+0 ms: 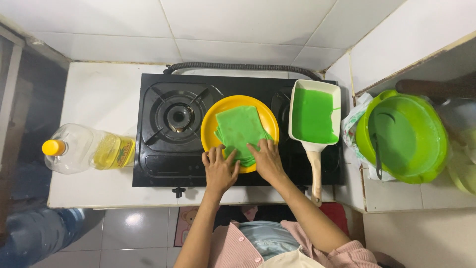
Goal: The person pours green batter into a square pan on a gas stove, spreads it, and stacks cooked crepes on a yellow plate. They add oil to the batter bowl and continue mixing and pouring batter throughout the clip.
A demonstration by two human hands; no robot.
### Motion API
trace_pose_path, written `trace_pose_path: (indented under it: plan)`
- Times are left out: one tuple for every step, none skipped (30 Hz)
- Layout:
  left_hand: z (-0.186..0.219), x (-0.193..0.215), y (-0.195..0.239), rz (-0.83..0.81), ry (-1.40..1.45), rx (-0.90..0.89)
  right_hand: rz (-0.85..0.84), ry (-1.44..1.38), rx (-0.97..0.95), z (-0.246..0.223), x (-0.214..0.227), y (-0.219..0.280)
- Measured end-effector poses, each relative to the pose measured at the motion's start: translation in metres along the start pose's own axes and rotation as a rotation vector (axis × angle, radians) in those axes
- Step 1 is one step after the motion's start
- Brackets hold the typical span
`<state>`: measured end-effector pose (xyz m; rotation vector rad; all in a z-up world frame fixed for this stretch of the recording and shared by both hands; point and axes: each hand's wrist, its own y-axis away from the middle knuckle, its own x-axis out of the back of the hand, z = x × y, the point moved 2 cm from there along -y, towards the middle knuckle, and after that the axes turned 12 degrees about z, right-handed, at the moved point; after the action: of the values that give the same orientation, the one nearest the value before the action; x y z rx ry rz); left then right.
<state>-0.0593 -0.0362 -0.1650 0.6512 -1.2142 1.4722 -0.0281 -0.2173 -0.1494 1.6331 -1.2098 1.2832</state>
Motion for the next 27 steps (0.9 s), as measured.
trace_pose_path:
  plan:
    - [-0.001, -0.001, 0.002, 0.000, 0.000, 0.000, 0.000, 0.000, 0.000, 0.000, -0.004, 0.001]
    - [-0.001, -0.004, 0.002, -0.023, 0.003, 0.006, -0.025, 0.002, -0.008, 0.001, -0.007, 0.001]
    - [-0.002, -0.006, 0.003, -0.045, 0.006, 0.012, -0.049, 0.005, -0.017, 0.001, -0.011, 0.002]
    - [-0.002, -0.006, 0.003, -0.046, 0.006, 0.013, -0.050, 0.004, -0.017, 0.001, -0.010, 0.001]
    - [-0.002, -0.007, 0.003, -0.054, 0.006, 0.007, -0.053, 0.011, -0.019, 0.001, -0.009, 0.001]
    - [-0.002, -0.007, 0.002, -0.061, 0.005, 0.002, -0.055, 0.017, -0.020, 0.001, -0.008, 0.000]
    - [-0.003, -0.005, 0.004, -0.061, 0.003, 0.002, -0.055, 0.016, -0.019, 0.001, -0.012, 0.000]
    - [-0.002, -0.005, 0.003, -0.087, -0.003, 0.007, -0.056, 0.011, -0.020, 0.003, -0.014, 0.000]
    - [-0.002, -0.005, 0.003, -0.113, -0.010, 0.012, -0.057, 0.005, -0.020, 0.004, -0.017, 0.000]
    - [-0.002, -0.006, 0.005, -0.112, -0.010, 0.012, -0.056, 0.005, -0.020, 0.003, -0.008, -0.001]
    - [-0.003, -0.006, 0.007, -0.047, 0.019, 0.020, -0.017, -0.028, -0.036, 0.001, 0.000, -0.003]
    - [-0.003, -0.006, 0.010, 0.018, 0.049, 0.030, 0.021, -0.060, -0.051, 0.000, 0.009, -0.004]
    - [-0.002, -0.009, 0.015, 0.018, 0.048, 0.031, 0.020, -0.061, -0.049, 0.002, 0.011, -0.004]
    - [-0.003, -0.011, 0.021, 0.129, 0.115, 0.120, 0.082, -0.094, -0.104, 0.005, 0.014, -0.003]
    - [-0.003, -0.012, 0.026, 0.240, 0.182, 0.208, 0.144, -0.127, -0.158, 0.008, 0.017, -0.002]
    - [-0.001, -0.015, 0.030, 0.241, 0.184, 0.204, 0.148, -0.126, -0.162, 0.009, 0.019, 0.001]
    - [-0.004, -0.017, 0.035, 0.294, 0.269, 0.411, 0.150, -0.140, -0.242, 0.011, 0.021, 0.004]
    - [-0.007, -0.020, 0.041, 0.348, 0.352, 0.619, 0.152, -0.154, -0.320, 0.013, 0.023, 0.007]
    - [-0.004, -0.015, 0.033, 0.349, 0.353, 0.616, 0.156, -0.154, -0.322, 0.009, 0.031, 0.007]
    - [-0.003, -0.010, 0.031, 0.333, 0.503, 0.799, 0.103, -0.154, -0.429, 0.007, 0.037, 0.010]
    - [-0.001, -0.006, 0.029, 0.313, 0.653, 0.981, 0.050, -0.152, -0.535, 0.004, 0.043, 0.013]
    - [-0.001, -0.005, 0.026, 0.315, 0.653, 0.982, 0.050, -0.153, -0.533, 0.017, 0.024, 0.019]
    - [-0.002, -0.006, 0.024, 0.177, 0.783, 1.119, -0.045, -0.152, -0.596, 0.032, 0.003, 0.026]
    - [0.000, -0.008, 0.024, 0.031, 0.911, 1.253, -0.141, -0.151, -0.659, 0.046, -0.017, 0.034]
    - [-0.003, -0.015, 0.027, 0.032, 0.911, 1.254, -0.142, -0.151, -0.657, 0.040, -0.010, 0.035]
    - [-0.006, -0.023, 0.029, 0.024, 0.957, 1.240, -0.172, -0.310, -0.728, 0.034, -0.004, 0.035]
    - [-0.008, -0.032, 0.030, 0.016, 1.002, 1.226, -0.201, -0.470, -0.796, 0.027, 0.002, 0.036]
